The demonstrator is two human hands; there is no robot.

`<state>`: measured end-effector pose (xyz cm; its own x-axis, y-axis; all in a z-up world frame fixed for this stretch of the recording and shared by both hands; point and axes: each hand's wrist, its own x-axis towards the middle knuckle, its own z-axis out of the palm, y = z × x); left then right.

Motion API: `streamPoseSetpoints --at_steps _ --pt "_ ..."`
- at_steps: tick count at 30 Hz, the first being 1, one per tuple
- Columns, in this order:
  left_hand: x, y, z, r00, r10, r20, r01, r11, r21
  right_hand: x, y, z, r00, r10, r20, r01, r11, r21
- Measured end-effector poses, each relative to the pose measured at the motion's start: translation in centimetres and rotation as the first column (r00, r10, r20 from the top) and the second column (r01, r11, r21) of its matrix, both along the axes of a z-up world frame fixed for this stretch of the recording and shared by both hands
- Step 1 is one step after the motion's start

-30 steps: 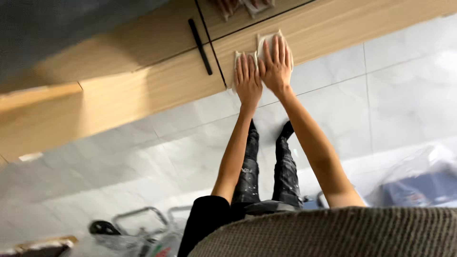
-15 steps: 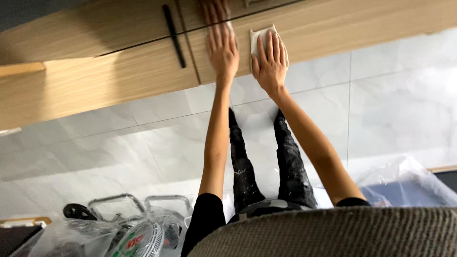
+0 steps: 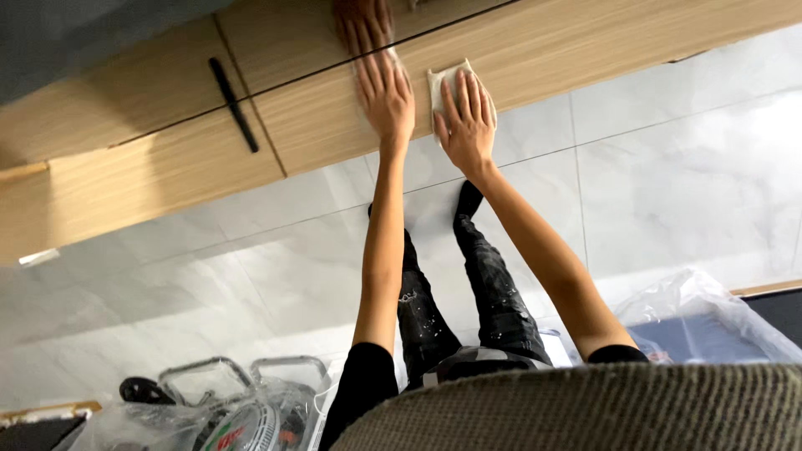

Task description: The person wipes the top surface of a wooden cabinet with a cloth in each hand.

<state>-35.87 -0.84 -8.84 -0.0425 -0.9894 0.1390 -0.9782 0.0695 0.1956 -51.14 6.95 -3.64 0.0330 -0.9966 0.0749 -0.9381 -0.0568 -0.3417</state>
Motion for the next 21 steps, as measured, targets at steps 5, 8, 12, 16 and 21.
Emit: streamPoseSetpoints --at_steps 5,8,12,16,21 --pt "-4.0 7.5 0.5 0.997 -0.050 -0.056 0.045 0.995 -0.086 -5.4 -5.0 -1.9 0.999 -0.040 -0.021 0.040 0.999 -0.019" --pt "-5.5 7.8 0.7 0.997 -0.066 -0.028 0.065 0.997 -0.040 -7.3 -5.6 -1.4 0.993 -0.115 -0.026 0.109 0.979 -0.170" --pt "-6.9 0.7 -0.5 0.994 -0.109 -0.015 0.108 0.994 -0.017 -7.8 0.6 -0.1 0.995 -0.097 -0.013 0.097 0.995 -0.029" --pt "-8.6 0.0 -0.5 0.995 -0.088 0.035 0.092 0.989 -0.116 -9.5 3.0 0.3 0.994 -0.076 0.078 0.068 0.993 0.097" --pt "-12.6 7.0 1.5 0.994 -0.110 -0.006 0.109 0.993 -0.043 -14.2 -2.5 0.1 0.994 -0.112 0.003 0.112 0.993 0.029"
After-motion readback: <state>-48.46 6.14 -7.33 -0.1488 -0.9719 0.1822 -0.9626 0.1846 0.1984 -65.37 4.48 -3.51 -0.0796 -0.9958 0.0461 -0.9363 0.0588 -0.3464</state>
